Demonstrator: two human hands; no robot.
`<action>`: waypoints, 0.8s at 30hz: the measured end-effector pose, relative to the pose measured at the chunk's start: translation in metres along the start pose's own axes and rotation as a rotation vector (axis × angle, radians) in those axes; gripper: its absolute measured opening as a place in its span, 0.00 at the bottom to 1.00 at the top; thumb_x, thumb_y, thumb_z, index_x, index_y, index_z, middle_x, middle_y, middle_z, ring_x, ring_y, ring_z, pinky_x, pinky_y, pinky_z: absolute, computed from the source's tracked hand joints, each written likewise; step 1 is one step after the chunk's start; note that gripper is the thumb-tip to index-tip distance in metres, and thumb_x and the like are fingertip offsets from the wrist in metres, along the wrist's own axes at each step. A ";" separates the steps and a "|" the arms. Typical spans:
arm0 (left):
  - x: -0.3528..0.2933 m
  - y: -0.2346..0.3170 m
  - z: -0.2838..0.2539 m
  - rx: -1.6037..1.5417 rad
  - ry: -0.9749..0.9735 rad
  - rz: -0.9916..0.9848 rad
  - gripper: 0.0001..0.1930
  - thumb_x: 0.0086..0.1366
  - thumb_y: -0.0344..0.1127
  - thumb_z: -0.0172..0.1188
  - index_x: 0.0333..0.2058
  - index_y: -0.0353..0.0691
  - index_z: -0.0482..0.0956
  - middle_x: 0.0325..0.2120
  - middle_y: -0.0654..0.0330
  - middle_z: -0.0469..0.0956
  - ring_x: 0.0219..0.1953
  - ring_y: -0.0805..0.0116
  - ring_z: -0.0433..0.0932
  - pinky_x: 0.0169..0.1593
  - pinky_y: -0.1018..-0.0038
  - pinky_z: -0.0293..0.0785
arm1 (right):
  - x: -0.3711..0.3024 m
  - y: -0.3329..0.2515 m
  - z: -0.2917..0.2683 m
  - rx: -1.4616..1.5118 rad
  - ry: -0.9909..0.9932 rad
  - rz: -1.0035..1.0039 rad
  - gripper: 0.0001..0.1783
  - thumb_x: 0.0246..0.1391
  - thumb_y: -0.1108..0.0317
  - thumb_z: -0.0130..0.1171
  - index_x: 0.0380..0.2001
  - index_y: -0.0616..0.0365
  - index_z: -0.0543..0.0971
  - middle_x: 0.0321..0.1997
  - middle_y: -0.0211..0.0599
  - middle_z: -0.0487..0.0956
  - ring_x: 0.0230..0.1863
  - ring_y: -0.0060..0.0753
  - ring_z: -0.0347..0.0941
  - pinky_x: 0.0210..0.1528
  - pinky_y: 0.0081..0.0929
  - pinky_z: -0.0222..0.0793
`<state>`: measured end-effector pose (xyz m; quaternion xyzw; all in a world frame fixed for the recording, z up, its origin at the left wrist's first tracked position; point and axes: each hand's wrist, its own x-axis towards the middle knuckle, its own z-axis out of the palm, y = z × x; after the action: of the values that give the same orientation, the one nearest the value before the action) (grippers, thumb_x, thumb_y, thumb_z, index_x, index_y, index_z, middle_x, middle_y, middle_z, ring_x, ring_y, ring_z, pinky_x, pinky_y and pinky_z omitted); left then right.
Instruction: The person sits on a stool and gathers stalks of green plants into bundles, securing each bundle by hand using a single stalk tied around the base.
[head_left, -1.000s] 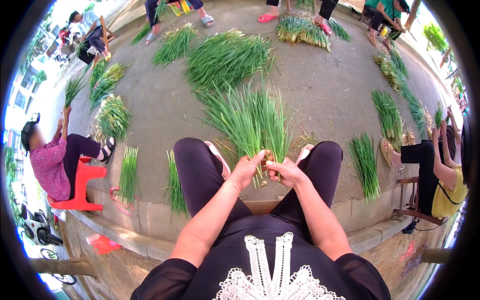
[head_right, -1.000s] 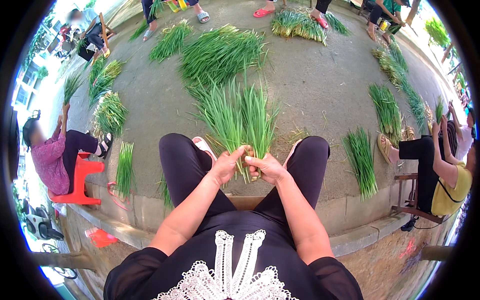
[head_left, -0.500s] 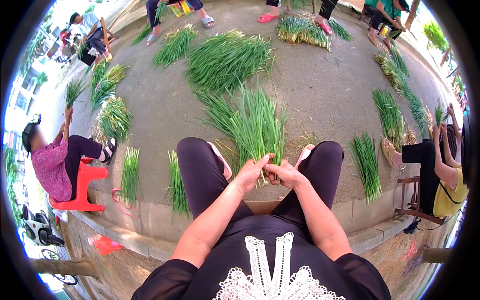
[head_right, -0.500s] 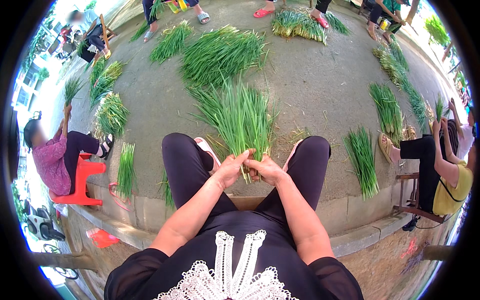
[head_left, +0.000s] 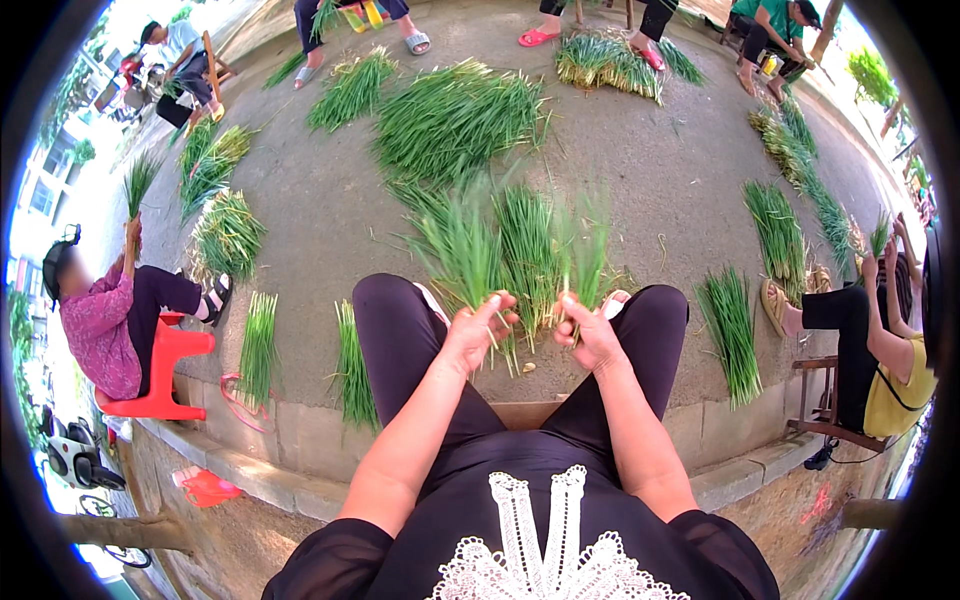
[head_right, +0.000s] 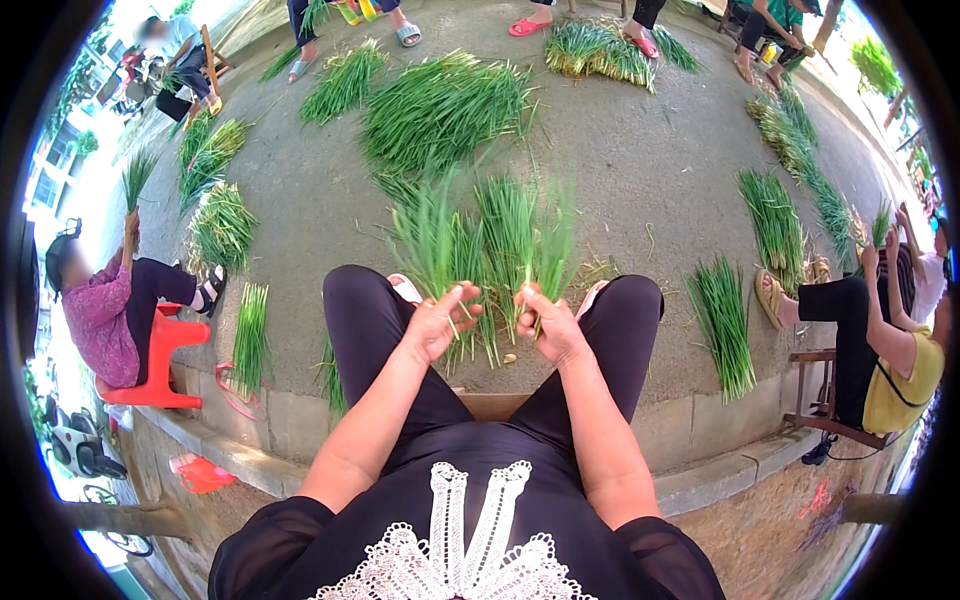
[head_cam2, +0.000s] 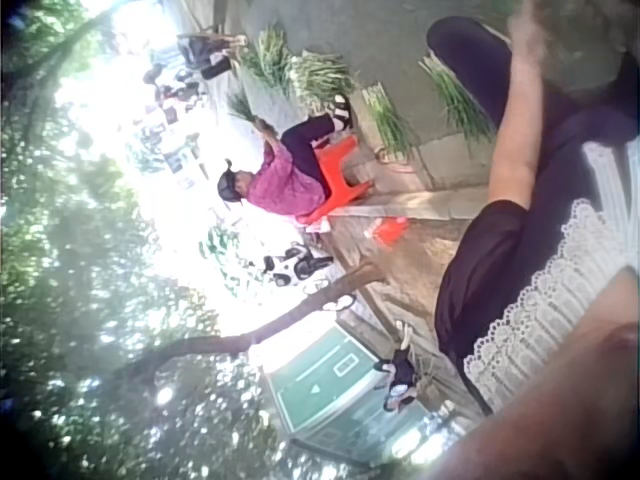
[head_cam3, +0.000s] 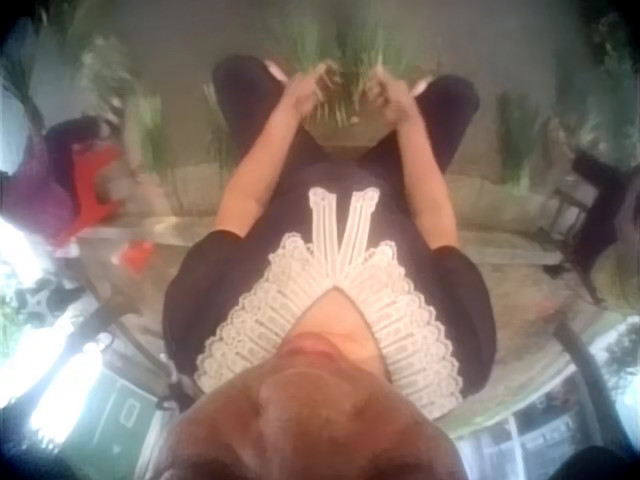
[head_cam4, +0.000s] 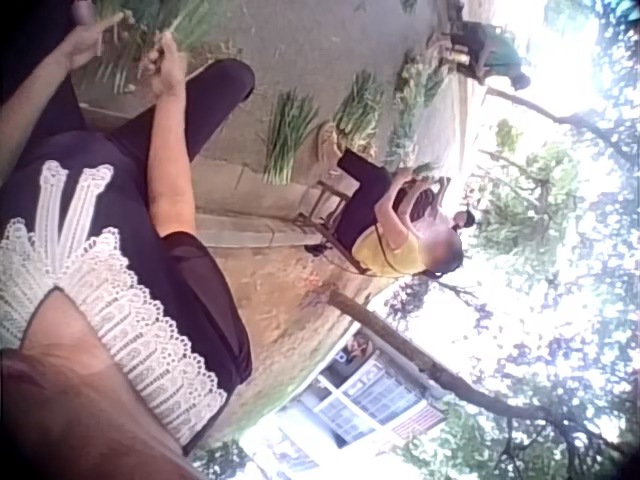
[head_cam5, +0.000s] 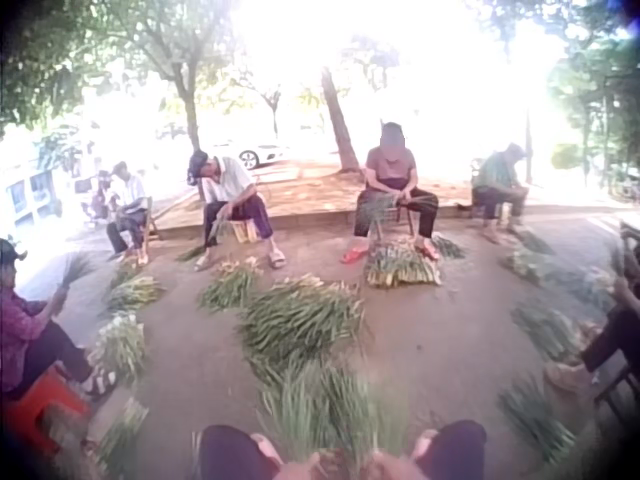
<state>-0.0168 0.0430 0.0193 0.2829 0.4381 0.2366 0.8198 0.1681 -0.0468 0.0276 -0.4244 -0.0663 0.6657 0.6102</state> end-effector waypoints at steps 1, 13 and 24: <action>0.000 0.003 -0.005 -0.042 0.033 0.010 0.13 0.63 0.40 0.50 0.44 0.44 0.72 0.40 0.65 0.75 0.38 0.72 0.74 0.40 0.73 0.69 | -0.001 -0.004 0.003 0.074 0.004 -0.033 0.08 0.54 0.64 0.52 0.34 0.55 0.70 0.23 0.25 0.70 0.17 0.16 0.61 0.16 0.16 0.56; -0.006 -0.016 0.024 0.001 -0.108 -0.091 0.13 0.63 0.42 0.49 0.41 0.42 0.74 0.36 0.66 0.76 0.38 0.74 0.72 0.43 0.73 0.66 | -0.005 0.010 0.012 -0.290 -0.137 0.215 0.09 0.50 0.65 0.57 0.33 0.56 0.73 0.22 0.24 0.69 0.20 0.17 0.63 0.19 0.18 0.58; -0.012 -0.024 0.042 0.056 -0.141 -0.089 0.13 0.64 0.42 0.49 0.34 0.38 0.73 0.22 0.64 0.72 0.20 0.72 0.71 0.26 0.74 0.71 | -0.003 0.016 0.013 -0.474 -0.123 0.169 0.06 0.48 0.68 0.57 0.25 0.59 0.74 0.17 0.29 0.71 0.17 0.20 0.65 0.18 0.21 0.59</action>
<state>0.0159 0.0075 0.0293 0.3019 0.3980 0.1673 0.8500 0.1476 -0.0479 0.0274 -0.5181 -0.2219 0.7047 0.4309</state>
